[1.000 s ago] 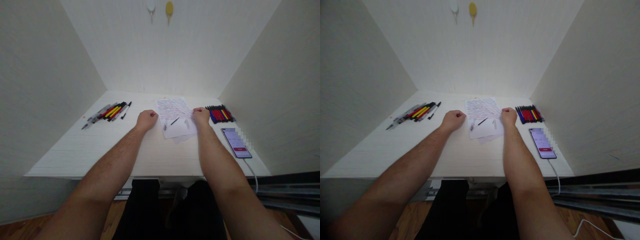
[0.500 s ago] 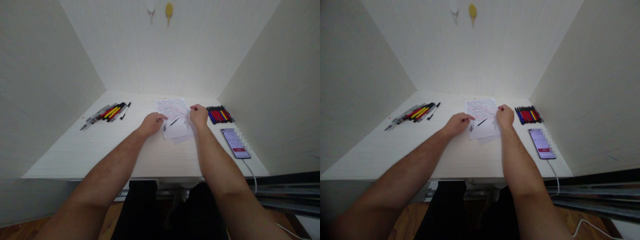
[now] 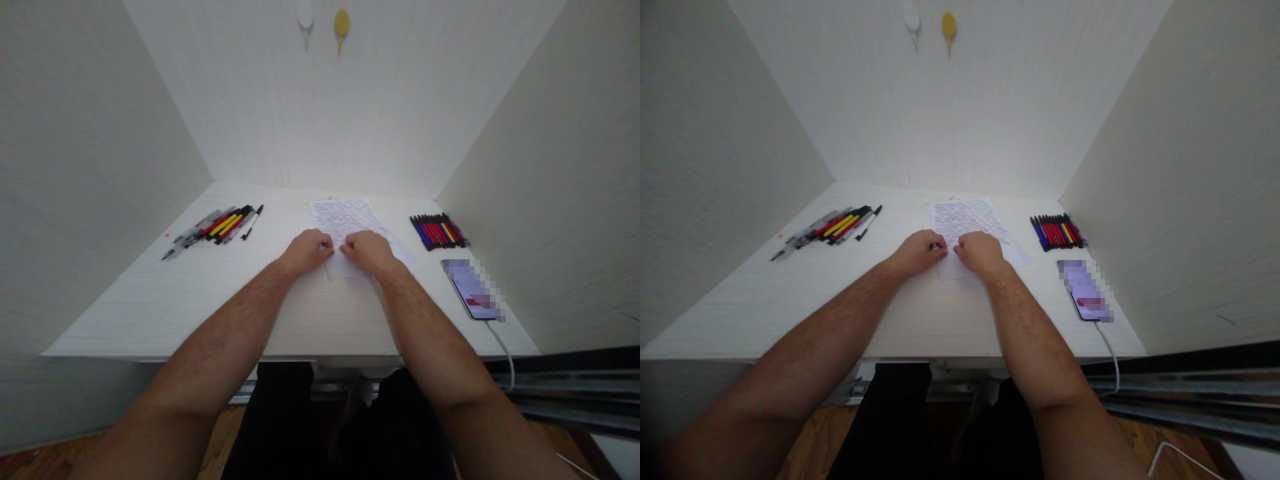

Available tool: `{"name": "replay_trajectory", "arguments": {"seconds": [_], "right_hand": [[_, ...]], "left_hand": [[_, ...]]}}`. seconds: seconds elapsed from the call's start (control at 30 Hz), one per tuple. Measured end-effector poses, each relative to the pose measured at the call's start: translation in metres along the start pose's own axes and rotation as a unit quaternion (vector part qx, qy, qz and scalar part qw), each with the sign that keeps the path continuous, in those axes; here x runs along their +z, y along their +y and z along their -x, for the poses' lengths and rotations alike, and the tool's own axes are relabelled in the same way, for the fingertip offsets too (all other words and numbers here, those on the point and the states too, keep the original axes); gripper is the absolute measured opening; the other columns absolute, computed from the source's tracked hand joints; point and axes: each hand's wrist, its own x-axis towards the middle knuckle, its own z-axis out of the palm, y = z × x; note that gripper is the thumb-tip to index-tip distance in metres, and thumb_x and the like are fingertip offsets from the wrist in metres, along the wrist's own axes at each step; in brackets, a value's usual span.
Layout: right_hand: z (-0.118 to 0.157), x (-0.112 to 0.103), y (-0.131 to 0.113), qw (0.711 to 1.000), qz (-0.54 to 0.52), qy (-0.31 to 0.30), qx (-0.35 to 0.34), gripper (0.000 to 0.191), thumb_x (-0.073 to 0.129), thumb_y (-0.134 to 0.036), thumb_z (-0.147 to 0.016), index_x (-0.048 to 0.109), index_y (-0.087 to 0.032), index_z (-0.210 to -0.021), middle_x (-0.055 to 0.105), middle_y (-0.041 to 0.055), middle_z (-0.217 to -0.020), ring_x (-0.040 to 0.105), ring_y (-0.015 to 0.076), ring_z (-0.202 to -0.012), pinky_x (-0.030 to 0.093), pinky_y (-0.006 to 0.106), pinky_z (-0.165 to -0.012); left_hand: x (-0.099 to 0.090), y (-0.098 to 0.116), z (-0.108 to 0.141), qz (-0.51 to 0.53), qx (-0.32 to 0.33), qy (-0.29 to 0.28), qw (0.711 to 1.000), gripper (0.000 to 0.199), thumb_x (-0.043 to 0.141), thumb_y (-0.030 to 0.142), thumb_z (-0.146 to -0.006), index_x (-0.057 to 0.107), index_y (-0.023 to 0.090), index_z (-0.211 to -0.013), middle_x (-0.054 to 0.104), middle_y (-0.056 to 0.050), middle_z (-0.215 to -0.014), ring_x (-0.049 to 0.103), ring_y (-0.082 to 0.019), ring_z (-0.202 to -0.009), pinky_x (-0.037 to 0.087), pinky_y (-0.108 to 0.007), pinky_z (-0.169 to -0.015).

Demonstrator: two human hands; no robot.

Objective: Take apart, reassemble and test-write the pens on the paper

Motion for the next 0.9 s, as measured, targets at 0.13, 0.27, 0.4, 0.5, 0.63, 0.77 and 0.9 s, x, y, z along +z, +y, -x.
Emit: {"name": "replay_trajectory", "arguments": {"seconds": [0.13,0.27,0.4,0.5,0.63,0.77,0.9], "right_hand": [[0.002,0.000,-0.002,1.000,-0.006,-0.009,0.018,0.017,0.056,-0.028,-0.084,0.071,-0.023,-0.092,0.073,0.0072,-0.095,0.064,0.0207,-0.084,0.044,0.028,-0.070],[0.001,0.006,-0.002,0.998,-0.048,-0.006,0.036,0.022,0.055,-0.016,-0.082,0.069,-0.022,-0.098,0.073,0.0077,-0.097,0.064,0.0198,-0.087,0.044,0.028,-0.075],[-0.006,0.010,0.003,0.982,-0.169,0.032,0.076,0.027,0.060,-0.012,-0.076,0.070,-0.017,-0.100,0.072,0.0082,-0.096,0.063,0.0185,-0.087,0.044,0.027,-0.078],[-0.012,0.006,0.009,0.915,-0.374,0.080,0.129,0.018,0.063,-0.014,-0.075,0.069,-0.015,-0.092,0.067,0.0035,-0.077,0.058,0.0130,-0.069,0.043,0.025,-0.064],[-0.014,-0.002,0.013,0.723,-0.662,0.114,0.158,0.006,0.064,-0.017,-0.074,0.061,-0.016,-0.080,0.053,-0.0043,-0.060,0.044,0.0071,-0.049,0.028,0.021,-0.044],[-0.014,-0.005,0.014,0.605,-0.773,0.136,0.136,0.011,0.067,-0.018,-0.072,0.056,-0.016,-0.072,0.054,-0.0032,-0.064,0.044,0.0052,-0.050,0.022,0.019,-0.039],[-0.016,-0.003,0.016,0.578,-0.792,0.145,0.131,0.016,0.071,-0.022,-0.072,0.056,-0.017,-0.071,0.057,-0.0025,-0.067,0.043,0.0042,-0.050,0.022,0.017,-0.038]], "left_hand": [[0.000,-0.001,0.002,-0.006,-0.080,0.020,0.997,0.020,0.066,0.025,-0.074,0.068,0.018,-0.093,0.070,-0.005,-0.089,0.060,-0.018,-0.076,0.043,-0.029,-0.070],[-0.002,0.001,0.002,0.004,-0.138,0.028,0.990,0.021,0.067,0.022,-0.073,0.071,0.018,-0.093,0.071,-0.005,-0.083,0.060,-0.018,-0.074,0.043,-0.029,-0.068],[-0.007,0.008,0.000,0.141,-0.185,0.055,0.971,0.016,0.068,0.019,-0.071,0.075,0.014,-0.085,0.069,-0.006,-0.074,0.059,-0.017,-0.066,0.042,-0.029,-0.063],[-0.011,0.013,0.000,0.362,-0.232,0.042,0.902,0.022,0.070,0.019,-0.069,0.075,0.012,-0.089,0.066,-0.004,-0.066,0.052,-0.012,-0.054,0.036,-0.025,-0.052],[-0.010,0.015,0.003,0.562,-0.207,-0.014,0.801,0.026,0.074,0.022,-0.068,0.073,0.010,-0.091,0.069,-0.007,-0.073,0.058,-0.011,-0.059,0.041,-0.023,-0.055],[-0.007,0.015,0.007,0.608,-0.178,-0.075,0.770,0.028,0.079,0.022,-0.067,0.073,0.010,-0.091,0.070,-0.007,-0.074,0.061,-0.012,-0.063,0.046,-0.024,-0.061],[-0.005,0.015,0.008,0.616,-0.164,-0.095,0.765,0.028,0.079,0.022,-0.069,0.073,0.011,-0.093,0.070,-0.006,-0.075,0.062,-0.012,-0.064,0.048,-0.025,-0.063]]}}
